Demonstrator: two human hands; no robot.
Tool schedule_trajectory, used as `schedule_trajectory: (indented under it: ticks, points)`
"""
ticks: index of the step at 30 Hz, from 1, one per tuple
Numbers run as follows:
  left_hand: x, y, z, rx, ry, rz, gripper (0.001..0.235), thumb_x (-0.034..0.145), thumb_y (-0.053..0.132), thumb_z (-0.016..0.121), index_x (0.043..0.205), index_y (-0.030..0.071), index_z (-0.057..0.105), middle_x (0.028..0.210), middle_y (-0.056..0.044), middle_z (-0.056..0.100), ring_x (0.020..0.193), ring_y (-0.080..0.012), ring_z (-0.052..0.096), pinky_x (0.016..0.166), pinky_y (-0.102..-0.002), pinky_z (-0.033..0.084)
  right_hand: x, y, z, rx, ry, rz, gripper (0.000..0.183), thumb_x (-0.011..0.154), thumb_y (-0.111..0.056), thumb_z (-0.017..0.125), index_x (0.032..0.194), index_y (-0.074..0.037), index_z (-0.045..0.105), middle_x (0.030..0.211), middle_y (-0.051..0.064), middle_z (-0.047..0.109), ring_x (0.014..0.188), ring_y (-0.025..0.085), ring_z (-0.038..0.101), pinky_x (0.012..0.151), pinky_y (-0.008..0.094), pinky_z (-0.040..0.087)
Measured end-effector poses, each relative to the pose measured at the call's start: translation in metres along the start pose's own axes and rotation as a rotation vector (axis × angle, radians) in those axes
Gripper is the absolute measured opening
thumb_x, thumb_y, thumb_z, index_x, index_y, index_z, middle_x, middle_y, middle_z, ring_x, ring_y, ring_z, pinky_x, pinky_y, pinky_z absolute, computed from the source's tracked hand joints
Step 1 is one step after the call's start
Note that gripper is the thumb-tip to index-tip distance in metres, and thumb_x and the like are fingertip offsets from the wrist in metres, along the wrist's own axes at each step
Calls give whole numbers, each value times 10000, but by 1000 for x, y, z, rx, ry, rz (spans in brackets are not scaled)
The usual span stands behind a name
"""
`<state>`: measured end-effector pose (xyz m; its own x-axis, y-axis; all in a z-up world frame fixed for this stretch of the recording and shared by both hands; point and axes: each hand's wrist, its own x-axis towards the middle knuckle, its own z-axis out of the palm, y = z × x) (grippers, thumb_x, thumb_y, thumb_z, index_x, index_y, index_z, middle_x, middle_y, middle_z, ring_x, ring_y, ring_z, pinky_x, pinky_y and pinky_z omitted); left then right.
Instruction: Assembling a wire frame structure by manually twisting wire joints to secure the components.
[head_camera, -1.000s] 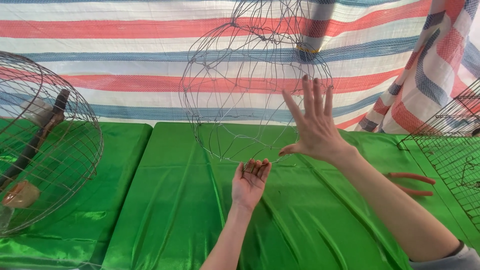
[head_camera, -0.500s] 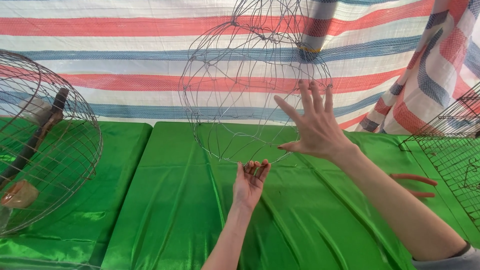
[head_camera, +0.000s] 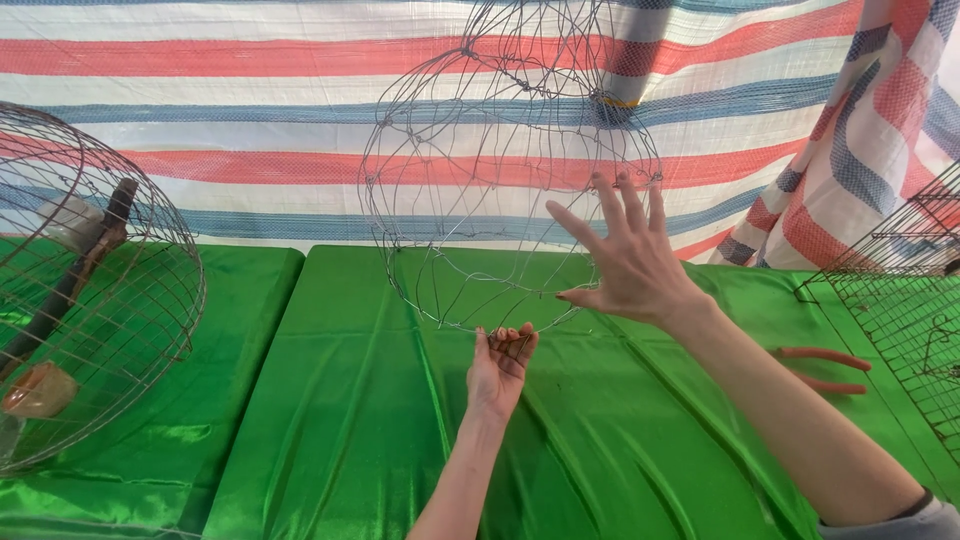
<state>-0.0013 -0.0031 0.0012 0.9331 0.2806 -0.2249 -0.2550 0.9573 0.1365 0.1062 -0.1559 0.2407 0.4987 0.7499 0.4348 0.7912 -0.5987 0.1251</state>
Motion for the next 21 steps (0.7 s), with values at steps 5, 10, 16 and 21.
schedule_trajectory:
  ticks: [5,10,16,21]
  points:
    - [3,-2,-4,19,-8,16,525,1081,422,425,855,31,691,944,-180,756,1131,-407,692,1064,-543,565,-1,4,5,-14,-4,6,1245,584,-714,805,1631,-422,198,1621,270,254,1474,532,230,1144,750,175]
    - [2,-3,-4,12,-45,20,522,1077,433,434,866,32,693,960,-174,757,1144,-409,687,1056,-538,571,-2,1,2,9,13,5,1267,567,-709,811,1635,-413,199,1631,271,231,1475,535,221,1143,751,170]
    - [-1,-2,-1,-29,-19,-14,517,1077,427,434,866,35,696,944,-156,752,1139,-390,691,1057,-528,568,-5,-8,0,53,31,15,1344,529,-740,813,1646,-338,183,1663,288,90,1500,532,89,1157,739,106]
    - [1,0,-5,16,6,-28,537,1080,456,403,850,64,688,929,-127,756,1114,-357,711,1019,-498,592,-3,-9,-1,3,31,-15,1310,548,-753,775,1648,-375,172,1637,313,163,1480,550,175,1159,736,109]
